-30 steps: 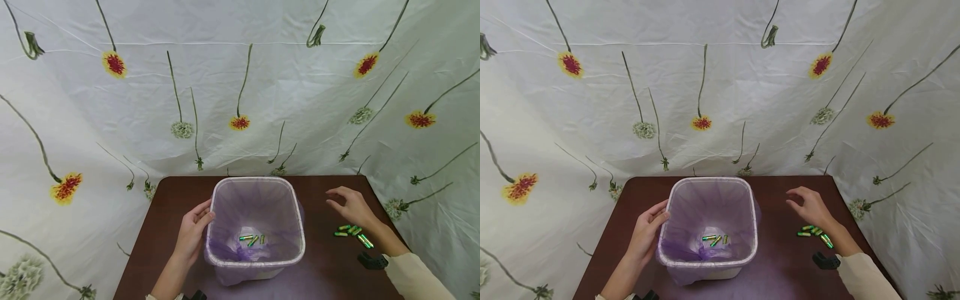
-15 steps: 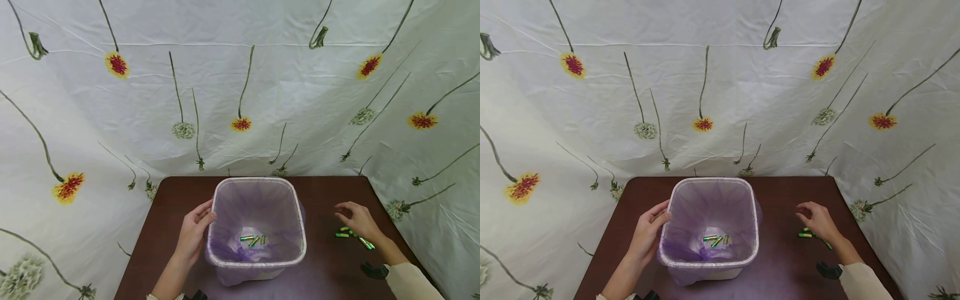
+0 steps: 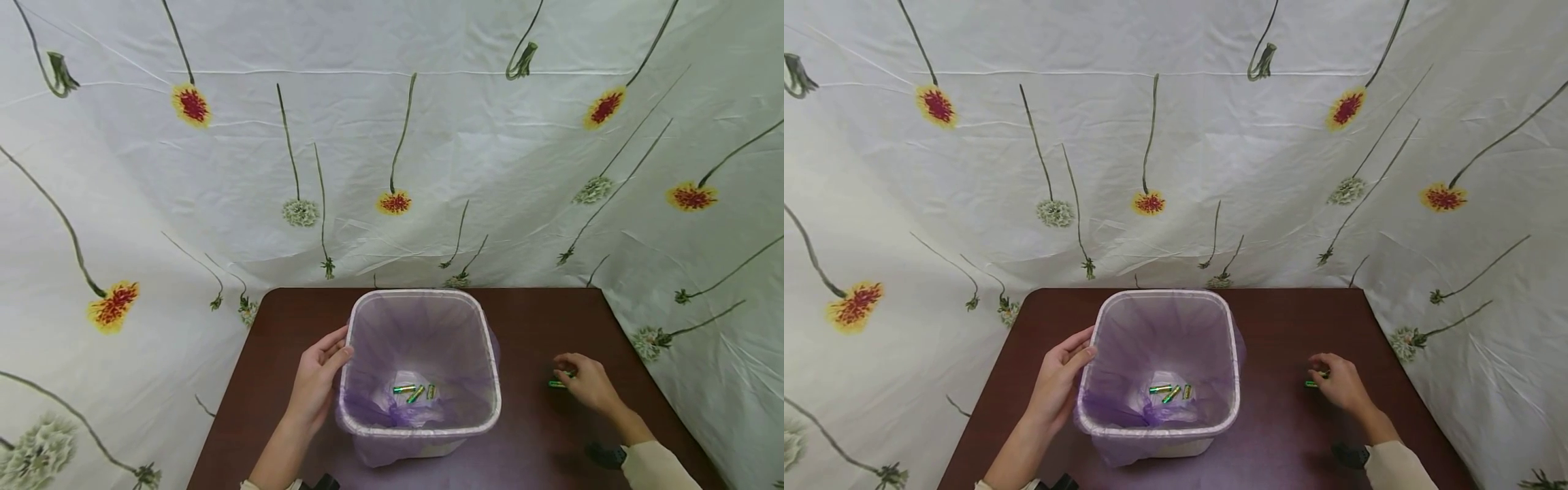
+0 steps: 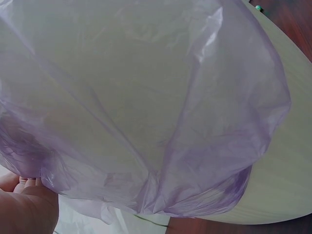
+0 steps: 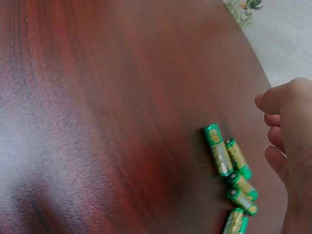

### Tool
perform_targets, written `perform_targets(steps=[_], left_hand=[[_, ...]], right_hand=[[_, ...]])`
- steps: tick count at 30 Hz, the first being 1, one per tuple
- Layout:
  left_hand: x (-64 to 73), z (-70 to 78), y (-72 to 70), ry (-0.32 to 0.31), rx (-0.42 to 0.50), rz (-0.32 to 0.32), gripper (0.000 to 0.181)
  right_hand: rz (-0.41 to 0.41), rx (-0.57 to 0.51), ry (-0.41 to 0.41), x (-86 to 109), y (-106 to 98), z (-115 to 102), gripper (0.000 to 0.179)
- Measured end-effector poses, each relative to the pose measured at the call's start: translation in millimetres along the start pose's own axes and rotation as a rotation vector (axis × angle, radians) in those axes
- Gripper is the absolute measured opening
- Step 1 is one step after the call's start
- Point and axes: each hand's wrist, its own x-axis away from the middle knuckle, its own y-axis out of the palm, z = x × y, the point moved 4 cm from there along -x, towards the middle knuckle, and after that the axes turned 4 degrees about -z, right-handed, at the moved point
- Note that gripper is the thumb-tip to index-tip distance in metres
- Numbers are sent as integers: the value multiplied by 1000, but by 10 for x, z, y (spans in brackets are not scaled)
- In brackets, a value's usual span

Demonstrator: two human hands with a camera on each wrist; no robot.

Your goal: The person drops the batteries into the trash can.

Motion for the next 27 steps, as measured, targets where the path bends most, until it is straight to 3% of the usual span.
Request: perform_targets(steps=[11,27], left_hand=[[9,11,2,-4,-8,-4,47],[9,8,9,3,-5,1,47]], right_hand=[[0,-18,57,78,115,130,23],[-65,-1,72,115,223,190,19]])
